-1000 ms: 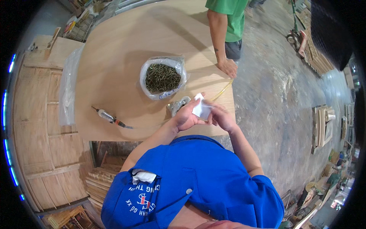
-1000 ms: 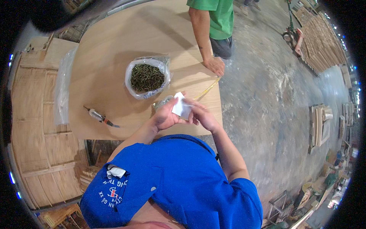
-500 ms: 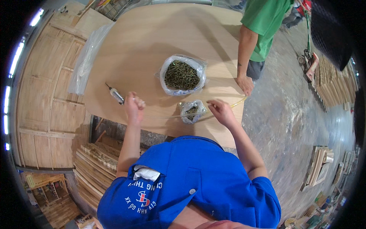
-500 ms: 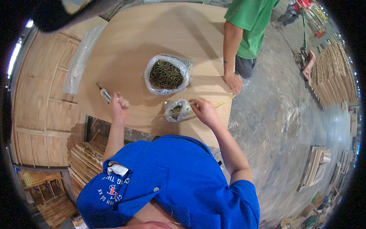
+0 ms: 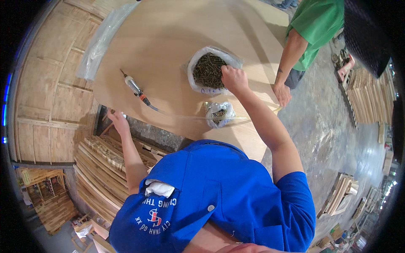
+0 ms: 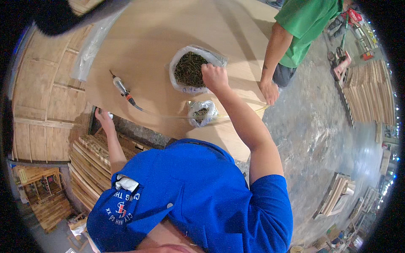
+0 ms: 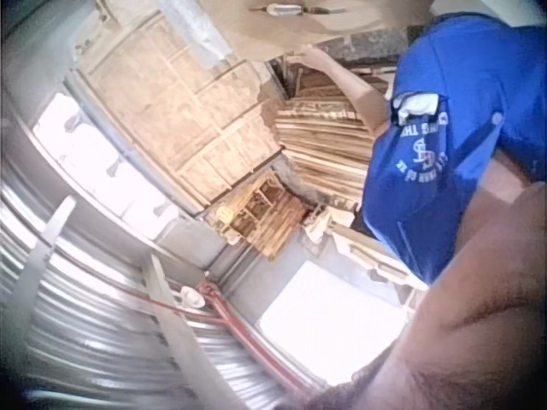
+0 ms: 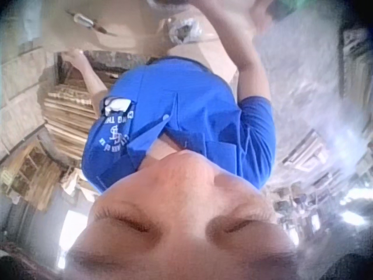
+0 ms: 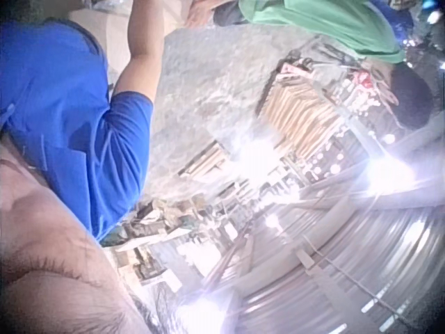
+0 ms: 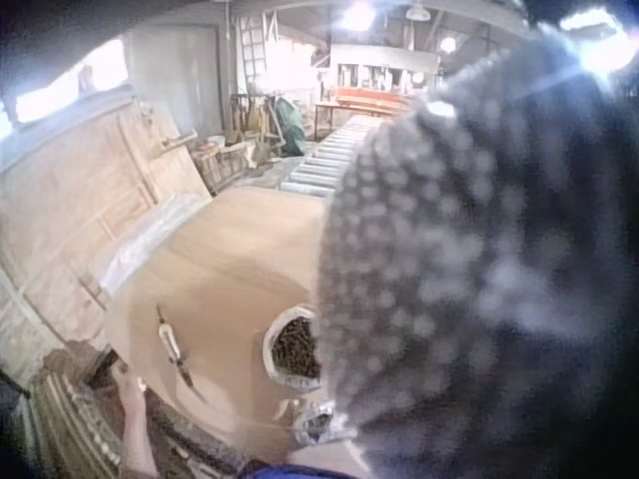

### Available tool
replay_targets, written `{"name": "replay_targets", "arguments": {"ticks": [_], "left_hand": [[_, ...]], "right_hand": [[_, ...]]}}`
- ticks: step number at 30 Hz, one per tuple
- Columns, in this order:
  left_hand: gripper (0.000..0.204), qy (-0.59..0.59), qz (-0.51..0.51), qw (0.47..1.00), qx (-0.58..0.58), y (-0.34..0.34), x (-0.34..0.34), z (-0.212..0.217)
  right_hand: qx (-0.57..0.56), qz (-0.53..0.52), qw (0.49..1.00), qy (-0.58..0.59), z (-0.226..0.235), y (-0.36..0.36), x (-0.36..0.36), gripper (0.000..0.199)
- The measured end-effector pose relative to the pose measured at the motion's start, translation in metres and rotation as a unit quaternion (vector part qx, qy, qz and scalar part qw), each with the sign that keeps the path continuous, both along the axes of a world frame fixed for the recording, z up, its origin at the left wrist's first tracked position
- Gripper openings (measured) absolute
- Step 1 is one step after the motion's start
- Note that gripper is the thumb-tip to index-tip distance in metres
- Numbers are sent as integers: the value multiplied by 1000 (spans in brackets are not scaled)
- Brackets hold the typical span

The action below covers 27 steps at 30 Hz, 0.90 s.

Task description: The person moves a pneumatic nail gun and its hose on a workbench, then opens a plastic bag containing metal fasteners and arranges them on the bench. A coworker in a green shirt places a stack of wooden planks on the bench nearby.

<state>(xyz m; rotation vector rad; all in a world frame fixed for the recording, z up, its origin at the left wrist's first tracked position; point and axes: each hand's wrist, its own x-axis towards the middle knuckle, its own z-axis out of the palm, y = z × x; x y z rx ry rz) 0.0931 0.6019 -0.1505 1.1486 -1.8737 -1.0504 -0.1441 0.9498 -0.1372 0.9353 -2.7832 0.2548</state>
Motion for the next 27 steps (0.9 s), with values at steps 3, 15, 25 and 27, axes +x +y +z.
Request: {"name": "replay_targets", "arguments": {"ticks": [3, 15, 25, 27], "left_hand": [[71, -324, -50, 914, -239, 40, -9, 4], [29, -206, -607, 756, -132, 221, -87, 12], [12, -143, -530, 805, 226, 230, -103, -26], [11, -80, -486, 767, 411, 231, -102, -30]], "right_hand": [[14, -18, 1000, -6, -4, 6, 3, 8], [-60, 29, 949, -307, -12, 84, 98, 19], [-262, -171, 873, -375, -24, 82, 141, 45], [-254, -163, 893, -335, -28, 71, 126, 45]]}}
